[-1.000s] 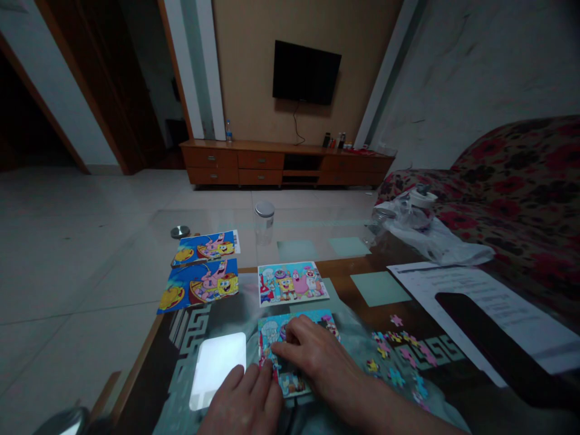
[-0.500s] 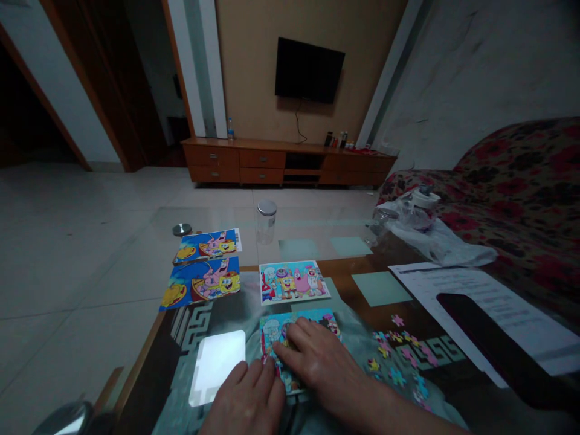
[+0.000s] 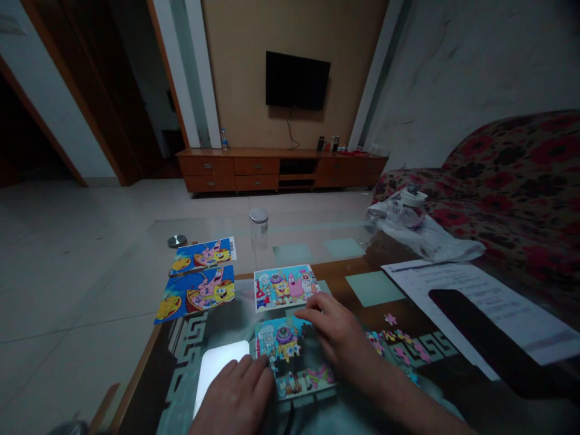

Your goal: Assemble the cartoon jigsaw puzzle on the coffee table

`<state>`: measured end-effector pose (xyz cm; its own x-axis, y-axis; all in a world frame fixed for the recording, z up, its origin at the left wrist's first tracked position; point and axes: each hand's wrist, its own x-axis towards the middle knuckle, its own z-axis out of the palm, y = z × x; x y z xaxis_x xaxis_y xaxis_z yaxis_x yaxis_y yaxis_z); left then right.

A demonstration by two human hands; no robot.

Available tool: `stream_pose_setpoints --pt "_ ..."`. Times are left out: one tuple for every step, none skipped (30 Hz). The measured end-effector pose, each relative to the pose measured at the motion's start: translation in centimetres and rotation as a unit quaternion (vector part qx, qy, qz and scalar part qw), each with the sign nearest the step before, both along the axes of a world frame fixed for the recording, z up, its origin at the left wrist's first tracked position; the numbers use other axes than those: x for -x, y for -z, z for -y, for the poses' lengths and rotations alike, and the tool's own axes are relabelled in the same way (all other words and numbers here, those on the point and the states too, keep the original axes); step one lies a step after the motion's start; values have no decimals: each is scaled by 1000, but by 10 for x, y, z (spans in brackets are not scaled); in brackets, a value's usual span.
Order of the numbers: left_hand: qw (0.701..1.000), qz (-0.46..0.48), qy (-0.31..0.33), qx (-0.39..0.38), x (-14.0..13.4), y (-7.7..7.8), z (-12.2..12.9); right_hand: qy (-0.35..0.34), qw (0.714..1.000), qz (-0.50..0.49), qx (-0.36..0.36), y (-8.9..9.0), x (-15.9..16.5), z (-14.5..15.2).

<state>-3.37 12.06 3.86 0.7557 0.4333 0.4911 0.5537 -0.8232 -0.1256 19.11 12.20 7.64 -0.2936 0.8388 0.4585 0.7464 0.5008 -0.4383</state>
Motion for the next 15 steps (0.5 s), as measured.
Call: stream_pose_setpoints --pt "1000 11 -1 9 1 1 -1 6 1000 -12 -8 -4 -4 1" --pt "999 24 -5 26 1 1 -2 10 1000 -23 -15 -7 -8 3" --pt "998 41 -13 53 3 1 -3 14 999 -32 -21 -11 -13 5" --pt "994 61 -23 84 4 1 -4 17 999 -40 -25 -14 -18 7" --pt "989 85 -35 116 5 1 -5 22 998 -47 -29 -17 -23 10" --pt "982 107 -43 148 6 0 -7 26 998 -52 -32 -19 -28 14" --pt "975 126 -43 180 6 -1 -9 31 997 -56 -33 -21 -34 18" --pt "967 142 -37 207 6 -3 -10 38 997 -59 -32 -23 -39 23" --pt "961 152 -28 230 5 -4 -11 47 996 -62 -33 -24 -44 28" --pt "956 153 -16 249 3 -5 -12 55 996 -63 -35 -24 -49 33" --pt "953 149 -6 264 2 -6 -13 64 995 -63 -38 -23 -54 38" --pt "951 141 2 274 0 -6 -13 72 995 -62 -41 -22 -59 43" --pt "951 131 6 279 -2 -5 -13 78 994 -60 -43 -21 -63 48" --pt "952 122 9 282 -3 -5 -13 83 994 -59 -44 -19 -68 53" --pt "951 114 10 286 -3 -4 -12 88 993 -60 -44 -16 -72 57"
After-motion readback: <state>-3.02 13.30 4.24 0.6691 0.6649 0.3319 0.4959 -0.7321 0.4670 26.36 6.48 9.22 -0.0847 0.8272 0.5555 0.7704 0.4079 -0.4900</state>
